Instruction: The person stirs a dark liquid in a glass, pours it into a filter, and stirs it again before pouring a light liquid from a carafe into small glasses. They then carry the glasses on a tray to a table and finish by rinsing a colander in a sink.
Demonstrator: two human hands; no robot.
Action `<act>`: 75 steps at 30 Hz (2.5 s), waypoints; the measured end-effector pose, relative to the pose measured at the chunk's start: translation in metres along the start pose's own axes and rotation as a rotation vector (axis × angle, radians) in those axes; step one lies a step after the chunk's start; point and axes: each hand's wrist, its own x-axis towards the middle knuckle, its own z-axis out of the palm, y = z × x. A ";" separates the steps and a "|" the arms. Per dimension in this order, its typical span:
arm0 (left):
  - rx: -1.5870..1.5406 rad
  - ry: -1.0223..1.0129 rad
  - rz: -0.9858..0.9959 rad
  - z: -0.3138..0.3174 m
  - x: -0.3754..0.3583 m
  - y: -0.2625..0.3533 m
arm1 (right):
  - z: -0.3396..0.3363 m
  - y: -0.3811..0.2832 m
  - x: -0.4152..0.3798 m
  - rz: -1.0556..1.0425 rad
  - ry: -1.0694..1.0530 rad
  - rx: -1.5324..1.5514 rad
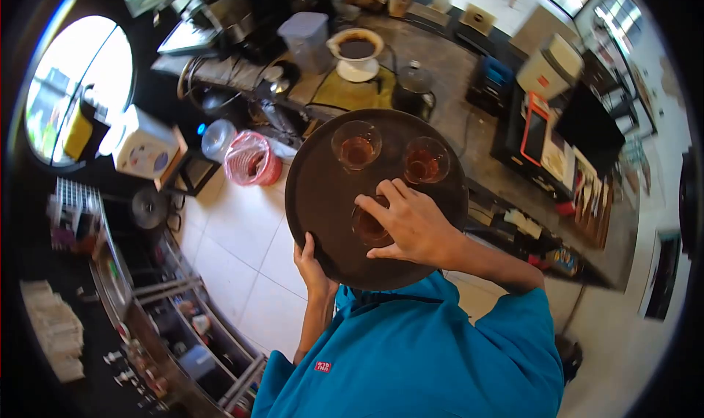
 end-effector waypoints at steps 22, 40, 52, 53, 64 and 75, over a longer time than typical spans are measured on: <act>0.485 -0.733 -0.359 0.061 -0.223 -0.228 | 0.093 -0.017 -0.545 0.768 1.734 1.420; 0.676 -1.320 -0.823 0.258 -0.487 -0.572 | 0.052 -0.030 -0.890 1.079 2.488 0.752; 0.707 -1.396 -1.175 0.379 -0.697 -0.791 | -0.016 0.033 -1.121 1.195 2.696 0.453; 0.731 -1.402 -1.188 0.391 -0.715 -0.811 | -0.018 0.043 -1.140 1.184 2.743 0.442; 0.863 -1.227 -0.964 0.480 -0.869 -1.023 | -0.085 0.192 -1.429 1.122 2.631 0.610; 0.477 -0.916 -0.670 0.631 -0.930 -1.144 | -0.233 0.459 -1.633 1.177 1.995 0.808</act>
